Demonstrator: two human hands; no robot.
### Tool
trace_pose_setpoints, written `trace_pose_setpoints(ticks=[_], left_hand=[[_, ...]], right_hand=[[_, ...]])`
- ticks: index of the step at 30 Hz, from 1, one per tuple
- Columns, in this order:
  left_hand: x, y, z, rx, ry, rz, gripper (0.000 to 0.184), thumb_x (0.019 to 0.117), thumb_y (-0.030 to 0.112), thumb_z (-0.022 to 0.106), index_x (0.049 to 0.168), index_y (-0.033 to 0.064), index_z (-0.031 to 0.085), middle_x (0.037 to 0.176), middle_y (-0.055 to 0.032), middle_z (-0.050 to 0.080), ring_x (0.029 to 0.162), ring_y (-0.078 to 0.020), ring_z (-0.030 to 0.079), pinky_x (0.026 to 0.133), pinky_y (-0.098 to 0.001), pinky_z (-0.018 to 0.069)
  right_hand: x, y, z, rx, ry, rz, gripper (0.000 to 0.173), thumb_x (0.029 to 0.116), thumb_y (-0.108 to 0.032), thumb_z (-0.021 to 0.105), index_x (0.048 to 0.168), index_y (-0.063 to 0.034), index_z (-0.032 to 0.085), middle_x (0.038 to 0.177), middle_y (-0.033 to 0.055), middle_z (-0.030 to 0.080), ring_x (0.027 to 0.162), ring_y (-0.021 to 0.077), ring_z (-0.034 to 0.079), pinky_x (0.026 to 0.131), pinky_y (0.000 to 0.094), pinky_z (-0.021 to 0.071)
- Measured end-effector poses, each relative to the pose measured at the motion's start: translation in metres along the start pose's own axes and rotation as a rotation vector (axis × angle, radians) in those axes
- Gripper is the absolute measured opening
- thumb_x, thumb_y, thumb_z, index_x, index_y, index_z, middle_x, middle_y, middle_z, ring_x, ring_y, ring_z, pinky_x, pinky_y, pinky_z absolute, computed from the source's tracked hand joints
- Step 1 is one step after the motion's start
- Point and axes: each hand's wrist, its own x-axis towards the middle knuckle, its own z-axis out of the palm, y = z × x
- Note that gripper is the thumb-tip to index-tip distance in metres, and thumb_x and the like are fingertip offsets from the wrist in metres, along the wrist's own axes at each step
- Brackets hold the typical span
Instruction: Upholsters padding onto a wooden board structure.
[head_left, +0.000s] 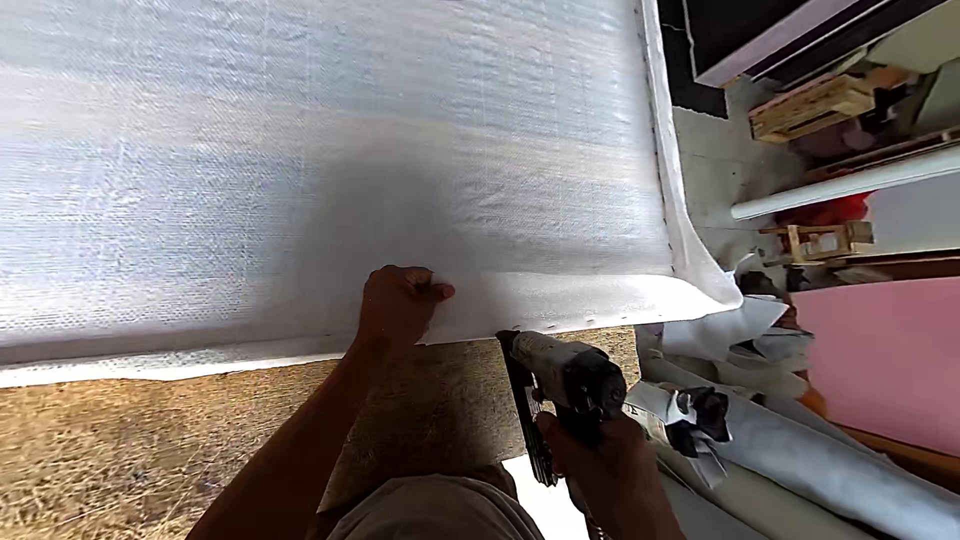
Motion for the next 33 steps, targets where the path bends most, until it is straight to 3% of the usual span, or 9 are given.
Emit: trace_pose_setpoints(ticks=[5, 13, 17, 20, 22, 24, 26, 27, 33], left_hand=[[0.001, 0.002, -0.004, 0.007, -0.037, -0.012, 0.026, 0.0912, 0.032, 0.078, 0.073, 0.0154, 0.072, 0.06, 0.0021, 0.062, 0.054, -0.0119, 0.056, 0.054, -0.0389, 0.0455], [0.003, 0.001, -0.005, 0.006, -0.057, 0.005, 0.03, 0.092, 0.033, 0.077, 0.07, 0.0147, 0.069, 0.057, 0.0017, 0.058, 0.052, -0.0132, 0.053, 0.052, -0.0389, 0.0427], [-0.002, 0.002, -0.005, 0.01, -0.003, 0.082, 0.03, 0.095, 0.032, 0.074, 0.071, 0.0147, 0.069, 0.057, 0.0021, 0.058, 0.049, -0.0119, 0.051, 0.047, -0.035, 0.0406], [-0.013, -0.002, 0.0, 0.158, 0.15, 0.299, 0.019, 0.0973, 0.027, 0.071, 0.108, 0.0127, 0.075, 0.095, -0.0033, 0.072, 0.084, -0.0173, 0.069, 0.073, -0.0423, 0.0581], [-0.03, 0.001, 0.008, 0.383, 0.222, 0.542, 0.036, 0.0996, 0.03, 0.062, 0.13, 0.0116, 0.067, 0.124, -0.0122, 0.067, 0.116, -0.0318, 0.061, 0.097, -0.0532, 0.0519], [-0.048, 0.007, 0.026, 0.588, 0.225, 0.779, 0.033, 0.0991, 0.033, 0.061, 0.129, 0.0202, 0.071, 0.125, -0.0117, 0.067, 0.118, -0.0373, 0.06, 0.095, -0.0594, 0.0483], [-0.06, 0.01, 0.053, 0.773, 0.132, 0.845, 0.03, 0.0983, 0.036, 0.062, 0.126, 0.0273, 0.071, 0.129, -0.0034, 0.065, 0.122, -0.0327, 0.057, 0.093, -0.0558, 0.0475], [-0.061, 0.009, 0.064, 0.848, 0.1, 0.827, 0.034, 0.0989, 0.038, 0.061, 0.13, 0.0281, 0.068, 0.132, -0.0018, 0.064, 0.123, -0.0316, 0.056, 0.092, -0.0542, 0.0472], [-0.062, 0.008, 0.091, 0.945, 0.136, 0.74, 0.039, 0.1019, 0.043, 0.053, 0.137, 0.0328, 0.066, 0.13, -0.0037, 0.064, 0.12, -0.0335, 0.055, 0.09, -0.0541, 0.0443]], right_hand=[[-0.002, -0.021, 0.024, -0.034, -0.024, -0.007, 0.018, 0.0909, -0.028, 0.07, 0.098, -0.0112, 0.07, 0.07, -0.0041, 0.068, 0.05, 0.009, 0.063, 0.044, 0.0297, 0.0571], [-0.001, -0.038, 0.057, -0.102, -0.089, -0.142, 0.02, 0.0927, -0.028, 0.069, 0.103, -0.0114, 0.072, 0.078, -0.0051, 0.07, 0.062, 0.0032, 0.064, 0.055, 0.0249, 0.0569], [-0.017, -0.028, 0.03, -0.058, -0.205, -0.19, 0.019, 0.0904, -0.025, 0.074, 0.099, -0.0086, 0.072, 0.078, -0.0001, 0.072, 0.065, 0.0068, 0.067, 0.058, 0.0298, 0.059], [-0.023, 0.009, 0.005, -0.11, -0.357, -0.231, 0.024, 0.0899, -0.028, 0.077, 0.104, -0.0092, 0.072, 0.085, 0.0034, 0.074, 0.074, 0.0102, 0.07, 0.068, 0.0339, 0.0607], [-0.021, 0.04, 0.001, -0.32, -0.427, -0.221, 0.042, 0.0902, -0.027, 0.074, 0.13, -0.0122, 0.068, 0.11, 0.0085, 0.074, 0.094, 0.0204, 0.073, 0.082, 0.0441, 0.0616], [-0.016, 0.07, 0.009, -0.622, -0.434, -0.235, 0.056, 0.0932, -0.024, 0.066, 0.147, -0.0161, 0.056, 0.135, 0.0117, 0.066, 0.098, 0.0311, 0.074, 0.079, 0.0523, 0.0617], [-0.014, 0.117, 0.024, -0.829, -0.233, -0.462, 0.049, 0.0934, -0.02, 0.065, 0.142, -0.0175, 0.061, 0.136, 0.0099, 0.066, 0.078, 0.0275, 0.075, 0.063, 0.0442, 0.0621], [-0.011, 0.139, 0.028, -0.867, -0.157, -0.55, 0.045, 0.095, -0.019, 0.065, 0.14, -0.0192, 0.062, 0.136, 0.0085, 0.066, 0.074, 0.0244, 0.073, 0.062, 0.0402, 0.0617], [-0.004, 0.197, 0.031, -0.736, -0.149, -0.642, 0.059, 0.0865, -0.017, 0.078, 0.142, -0.0241, 0.061, 0.145, 0.0125, 0.058, 0.099, 0.0299, 0.072, 0.076, 0.0432, 0.0627]])
